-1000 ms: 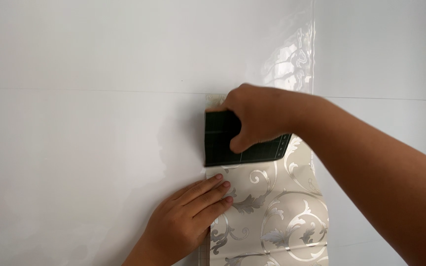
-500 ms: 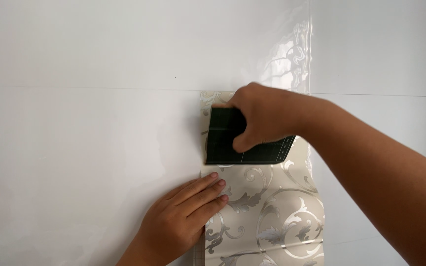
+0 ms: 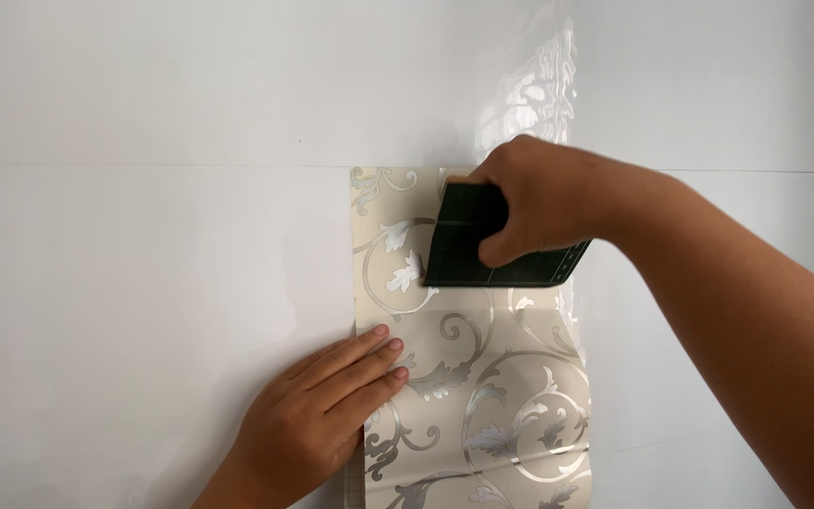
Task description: Applying a patterned vinyl wrap to a flat white surface using a squeegee to remove air bubbles.
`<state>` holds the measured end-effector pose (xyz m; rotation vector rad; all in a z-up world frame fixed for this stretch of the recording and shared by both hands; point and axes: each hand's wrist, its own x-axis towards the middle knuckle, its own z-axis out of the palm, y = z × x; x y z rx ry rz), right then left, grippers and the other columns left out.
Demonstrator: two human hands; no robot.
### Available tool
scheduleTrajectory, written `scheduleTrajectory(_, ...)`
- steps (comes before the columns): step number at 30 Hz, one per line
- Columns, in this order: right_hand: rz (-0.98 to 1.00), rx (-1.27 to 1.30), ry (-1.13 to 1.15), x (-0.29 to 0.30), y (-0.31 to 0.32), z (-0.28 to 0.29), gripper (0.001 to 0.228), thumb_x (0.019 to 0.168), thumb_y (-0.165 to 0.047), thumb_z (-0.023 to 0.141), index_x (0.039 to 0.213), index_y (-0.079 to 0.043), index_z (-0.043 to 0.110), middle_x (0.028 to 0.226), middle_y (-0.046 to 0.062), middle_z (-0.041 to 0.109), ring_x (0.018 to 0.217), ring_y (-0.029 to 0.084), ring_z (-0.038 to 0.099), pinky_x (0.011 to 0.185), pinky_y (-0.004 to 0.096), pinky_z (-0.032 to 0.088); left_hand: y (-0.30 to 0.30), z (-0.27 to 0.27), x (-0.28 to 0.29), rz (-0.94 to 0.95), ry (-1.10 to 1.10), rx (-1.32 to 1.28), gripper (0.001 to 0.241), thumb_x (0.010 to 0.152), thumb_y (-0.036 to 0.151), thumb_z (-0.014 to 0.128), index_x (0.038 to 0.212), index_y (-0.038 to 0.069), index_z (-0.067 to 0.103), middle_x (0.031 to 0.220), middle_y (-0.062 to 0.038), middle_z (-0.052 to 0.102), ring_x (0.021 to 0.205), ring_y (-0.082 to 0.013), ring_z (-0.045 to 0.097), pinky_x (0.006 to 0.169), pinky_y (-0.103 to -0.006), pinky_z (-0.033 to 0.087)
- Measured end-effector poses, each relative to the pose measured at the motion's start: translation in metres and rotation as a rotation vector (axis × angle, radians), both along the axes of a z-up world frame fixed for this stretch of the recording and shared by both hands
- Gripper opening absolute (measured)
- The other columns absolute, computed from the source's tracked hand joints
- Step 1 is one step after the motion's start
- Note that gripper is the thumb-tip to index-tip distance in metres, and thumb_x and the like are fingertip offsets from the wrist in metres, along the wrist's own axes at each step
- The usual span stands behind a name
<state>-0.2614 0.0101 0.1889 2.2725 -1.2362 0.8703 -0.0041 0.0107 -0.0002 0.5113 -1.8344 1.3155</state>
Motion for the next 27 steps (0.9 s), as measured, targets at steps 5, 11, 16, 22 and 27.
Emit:
scheduleTrajectory(5, -0.022, 0.057, 0.017, -0.002, -0.003, -0.010, 0.068, 0.069, -0.014, 0.089, 0.136, -0.020, 0.076, 0.100, 0.009, 0.087, 0.074, 0.025, 0.083, 0.069, 0.034, 0.070, 0.000, -0.001, 0.000, 0.006, 0.008, 0.007, 0.030, 0.084, 0.007, 0.078, 0.114, 0.007, 0.081, 0.136, -0.008, 0.078, 0.139, -0.0240, 0.064, 0.113, -0.0403, 0.054)
scheduleTrajectory(11, -0.026, -0.098, -0.084, -0.032, -0.010, 0.023, 0.048, 0.072, -0.013, 0.090, 0.119, -0.012, 0.080, 0.099, 0.012, 0.084, 0.076, 0.029, 0.082, 0.070, 0.038, 0.070, -0.002, 0.002, 0.002, -0.007, -0.012, 0.003, 0.031, 0.084, 0.006, 0.078, 0.114, 0.007, 0.081, 0.134, -0.008, 0.078, 0.138, -0.0246, 0.065, 0.113, -0.0404, 0.055)
scheduleTrajectory(16, -0.035, 0.014, -0.055, -0.029, -0.019, 0.006, 0.055, 0.073, -0.011, 0.090, 0.127, -0.018, 0.080, 0.101, 0.012, 0.086, 0.078, 0.027, 0.085, 0.071, 0.035, 0.072, 0.002, 0.002, -0.003, 0.019, -0.016, -0.023, 0.029, 0.085, 0.012, 0.078, 0.114, 0.013, 0.082, 0.130, -0.008, 0.079, 0.134, -0.0266, 0.068, 0.109, -0.0418, 0.057)
scheduleTrajectory(22, 0.011, 0.026, -0.080, -0.035, -0.022, 0.010, 0.055, 0.072, -0.012, 0.089, 0.126, -0.019, 0.081, 0.100, 0.010, 0.087, 0.076, 0.026, 0.084, 0.071, 0.035, 0.072, -0.001, 0.001, 0.000, 0.048, -0.022, -0.011, 0.021, 0.091, 0.019, 0.076, 0.110, 0.016, 0.084, 0.131, -0.007, 0.079, 0.135, -0.0265, 0.067, 0.109, -0.0423, 0.057)
scheduleTrajectory(27, -0.049, 0.087, -0.022, -0.026, -0.027, -0.002, 0.051, 0.071, -0.013, 0.090, 0.120, -0.013, 0.079, 0.099, 0.010, 0.087, 0.077, 0.024, 0.085, 0.068, 0.032, 0.073, 0.001, 0.002, 0.001, 0.048, -0.047, 0.012, 0.023, 0.091, 0.018, 0.075, 0.113, 0.013, 0.083, 0.131, -0.006, 0.079, 0.137, -0.0280, 0.066, 0.111, -0.0440, 0.055)
